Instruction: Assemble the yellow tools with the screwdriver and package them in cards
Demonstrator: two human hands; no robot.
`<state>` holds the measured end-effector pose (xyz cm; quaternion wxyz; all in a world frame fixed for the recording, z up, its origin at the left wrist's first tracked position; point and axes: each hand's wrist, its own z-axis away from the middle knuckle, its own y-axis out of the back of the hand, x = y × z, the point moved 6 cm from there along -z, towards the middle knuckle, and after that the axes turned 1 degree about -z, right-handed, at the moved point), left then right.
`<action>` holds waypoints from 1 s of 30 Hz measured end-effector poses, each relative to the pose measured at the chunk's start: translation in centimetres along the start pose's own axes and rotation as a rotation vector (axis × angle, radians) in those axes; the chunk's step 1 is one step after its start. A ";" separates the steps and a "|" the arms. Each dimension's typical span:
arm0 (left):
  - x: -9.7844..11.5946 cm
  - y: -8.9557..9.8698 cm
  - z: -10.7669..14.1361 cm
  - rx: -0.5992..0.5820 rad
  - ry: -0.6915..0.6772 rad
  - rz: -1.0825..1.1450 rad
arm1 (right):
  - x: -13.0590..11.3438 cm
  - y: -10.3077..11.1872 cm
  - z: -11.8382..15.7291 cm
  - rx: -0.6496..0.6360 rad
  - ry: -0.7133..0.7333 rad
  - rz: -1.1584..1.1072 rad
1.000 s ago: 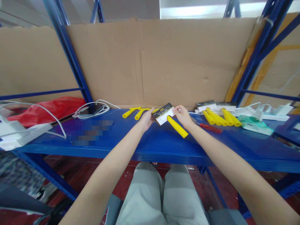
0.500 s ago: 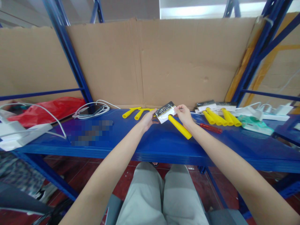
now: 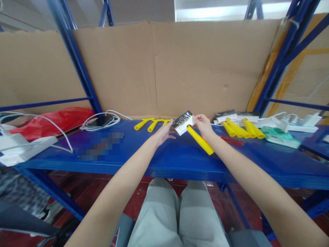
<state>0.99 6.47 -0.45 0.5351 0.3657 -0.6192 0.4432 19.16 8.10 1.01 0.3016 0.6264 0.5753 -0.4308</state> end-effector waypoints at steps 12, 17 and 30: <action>0.7 -0.2 0.6 0.051 -0.064 -0.027 | -0.7 -0.1 0.7 0.052 -0.076 -0.072; 0.9 -0.3 0.6 0.011 -0.175 -0.082 | -0.7 0.1 0.9 0.112 -0.120 -0.068; 1.3 0.3 0.4 0.121 -0.177 -0.137 | -1.4 -0.5 1.8 0.076 -0.219 -0.047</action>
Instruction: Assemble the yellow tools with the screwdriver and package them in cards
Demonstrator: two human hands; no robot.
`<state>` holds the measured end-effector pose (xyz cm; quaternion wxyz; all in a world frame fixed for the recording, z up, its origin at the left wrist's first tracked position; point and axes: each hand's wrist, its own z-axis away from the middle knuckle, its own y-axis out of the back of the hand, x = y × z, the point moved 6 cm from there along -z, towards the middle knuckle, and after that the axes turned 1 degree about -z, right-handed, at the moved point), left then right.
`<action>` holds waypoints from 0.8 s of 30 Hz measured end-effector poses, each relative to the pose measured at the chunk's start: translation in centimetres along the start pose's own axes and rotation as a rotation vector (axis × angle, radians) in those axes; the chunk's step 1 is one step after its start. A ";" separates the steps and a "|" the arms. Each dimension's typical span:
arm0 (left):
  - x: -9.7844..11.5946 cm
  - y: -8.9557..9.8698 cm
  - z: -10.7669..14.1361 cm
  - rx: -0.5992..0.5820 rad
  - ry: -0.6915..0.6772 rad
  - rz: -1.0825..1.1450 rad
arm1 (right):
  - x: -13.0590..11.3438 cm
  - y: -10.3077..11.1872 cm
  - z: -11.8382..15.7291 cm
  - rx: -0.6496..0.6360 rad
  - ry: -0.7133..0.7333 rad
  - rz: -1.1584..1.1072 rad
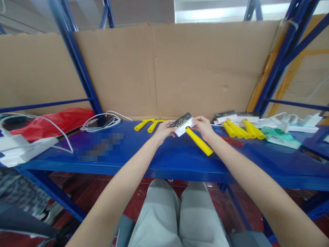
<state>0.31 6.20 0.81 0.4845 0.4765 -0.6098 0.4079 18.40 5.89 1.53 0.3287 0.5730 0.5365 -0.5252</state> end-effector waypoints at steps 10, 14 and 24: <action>0.0 0.2 0.0 0.052 0.018 0.021 | 0.4 -0.2 -0.3 -0.078 0.022 0.052; -0.3 0.5 -0.4 0.061 0.023 0.021 | 0.8 -0.5 -0.7 -0.136 0.062 0.165; -0.3 1.1 -0.2 0.197 0.041 -0.028 | -0.5 -1.8 0.6 -0.202 0.444 0.866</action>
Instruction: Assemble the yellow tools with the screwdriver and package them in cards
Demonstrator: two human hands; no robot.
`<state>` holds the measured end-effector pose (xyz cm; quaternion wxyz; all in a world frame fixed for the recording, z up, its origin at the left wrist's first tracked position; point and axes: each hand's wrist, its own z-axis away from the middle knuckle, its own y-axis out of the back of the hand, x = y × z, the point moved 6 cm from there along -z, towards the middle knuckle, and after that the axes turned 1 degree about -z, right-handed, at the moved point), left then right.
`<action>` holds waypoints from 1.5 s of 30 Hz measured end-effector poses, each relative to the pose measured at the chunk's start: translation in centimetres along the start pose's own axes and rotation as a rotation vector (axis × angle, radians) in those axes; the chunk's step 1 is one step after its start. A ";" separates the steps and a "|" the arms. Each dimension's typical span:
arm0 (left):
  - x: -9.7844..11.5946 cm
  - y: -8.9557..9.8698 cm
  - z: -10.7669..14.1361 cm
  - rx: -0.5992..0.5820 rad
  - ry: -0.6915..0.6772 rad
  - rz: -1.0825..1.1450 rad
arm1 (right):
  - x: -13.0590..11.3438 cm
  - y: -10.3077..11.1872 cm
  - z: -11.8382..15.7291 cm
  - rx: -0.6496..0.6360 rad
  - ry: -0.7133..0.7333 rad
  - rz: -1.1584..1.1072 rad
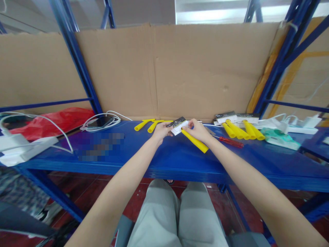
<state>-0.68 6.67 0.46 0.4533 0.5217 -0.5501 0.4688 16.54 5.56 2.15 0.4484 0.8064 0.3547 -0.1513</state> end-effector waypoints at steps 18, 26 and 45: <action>0.0 0.8 0.1 0.074 0.091 0.014 | -1.9 -1.9 1.4 -0.260 0.095 0.028; -0.7 1.7 -0.8 0.159 0.094 -0.070 | -2.7 -1.9 1.8 -0.293 0.162 0.051; -1.2 0.7 -0.6 0.045 0.115 -0.179 | -2.1 -2.0 1.9 -0.323 0.166 0.160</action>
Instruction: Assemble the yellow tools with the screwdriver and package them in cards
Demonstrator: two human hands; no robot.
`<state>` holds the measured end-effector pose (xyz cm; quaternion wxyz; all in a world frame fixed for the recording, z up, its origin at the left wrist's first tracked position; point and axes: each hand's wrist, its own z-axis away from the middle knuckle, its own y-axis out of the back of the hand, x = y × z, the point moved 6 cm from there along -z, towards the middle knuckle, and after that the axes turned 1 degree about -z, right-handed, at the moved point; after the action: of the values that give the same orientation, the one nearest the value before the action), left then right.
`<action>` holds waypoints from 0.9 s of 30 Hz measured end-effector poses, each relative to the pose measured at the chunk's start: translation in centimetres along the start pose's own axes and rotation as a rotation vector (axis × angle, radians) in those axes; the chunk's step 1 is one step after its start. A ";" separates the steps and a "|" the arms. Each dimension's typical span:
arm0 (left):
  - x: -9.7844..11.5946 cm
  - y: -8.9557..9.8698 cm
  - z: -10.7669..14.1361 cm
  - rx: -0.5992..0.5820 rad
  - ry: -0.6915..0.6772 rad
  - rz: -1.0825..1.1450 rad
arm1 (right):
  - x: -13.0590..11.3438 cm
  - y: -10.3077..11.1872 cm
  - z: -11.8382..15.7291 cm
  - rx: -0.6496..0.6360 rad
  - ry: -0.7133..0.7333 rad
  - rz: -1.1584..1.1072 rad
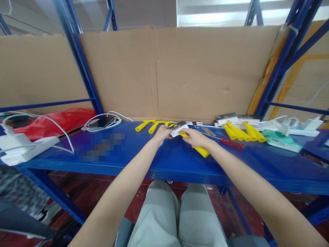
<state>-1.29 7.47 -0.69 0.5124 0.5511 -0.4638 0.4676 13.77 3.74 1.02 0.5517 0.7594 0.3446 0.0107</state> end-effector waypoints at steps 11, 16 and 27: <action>1.1 0.1 0.3 0.109 -0.384 -0.528 | 0.7 0.0 -0.3 0.025 -0.043 0.010; 0.9 -0.6 0.5 0.001 -0.470 -0.689 | 0.7 -0.1 -0.3 0.018 -0.055 0.018; 1.0 -0.1 0.2 0.047 -0.435 -0.655 | 0.0 0.1 0.0 -0.045 -0.006 0.038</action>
<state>-1.08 7.25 0.28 0.5115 0.7677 -0.3503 0.1621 13.82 3.73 1.08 0.5695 0.7533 0.3279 0.0267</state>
